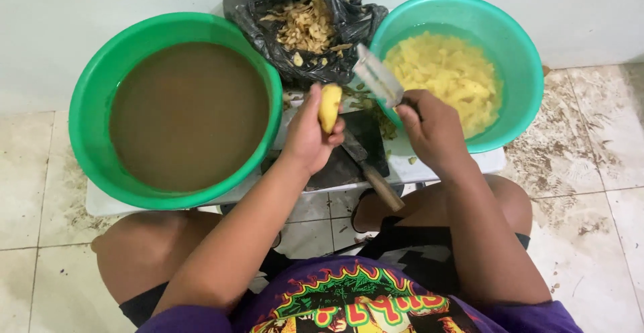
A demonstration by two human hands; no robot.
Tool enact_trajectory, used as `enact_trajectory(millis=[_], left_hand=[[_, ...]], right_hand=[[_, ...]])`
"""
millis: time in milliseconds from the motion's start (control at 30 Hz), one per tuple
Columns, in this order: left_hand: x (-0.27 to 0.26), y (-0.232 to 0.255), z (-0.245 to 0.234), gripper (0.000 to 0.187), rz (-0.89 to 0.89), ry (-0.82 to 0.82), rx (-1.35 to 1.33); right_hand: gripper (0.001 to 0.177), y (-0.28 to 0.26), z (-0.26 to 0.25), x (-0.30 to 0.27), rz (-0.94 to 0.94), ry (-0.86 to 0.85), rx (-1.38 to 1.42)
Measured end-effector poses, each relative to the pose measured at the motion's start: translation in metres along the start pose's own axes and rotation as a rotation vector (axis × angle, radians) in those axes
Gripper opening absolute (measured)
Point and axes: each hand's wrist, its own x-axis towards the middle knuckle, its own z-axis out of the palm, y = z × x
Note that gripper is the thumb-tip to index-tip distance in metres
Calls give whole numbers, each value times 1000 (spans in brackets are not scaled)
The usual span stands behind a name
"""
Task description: Peeling and slicing potatoes into a bowl of water using a knife.
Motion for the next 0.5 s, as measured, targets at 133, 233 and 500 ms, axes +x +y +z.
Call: enact_trajectory(millis=[133,233,500], left_hand=[[-20,10,-5,47,26,35,-10],[-22,10,-11,46,33,46,-2],[-28,12,-5,49,42,-2,-94]], right_hand=[[38,-13,12,-6,-80,-65,-82],[42,-21,16,-14,-125,-101,-88],[33,-33,35,-20,-420,-56,-150]])
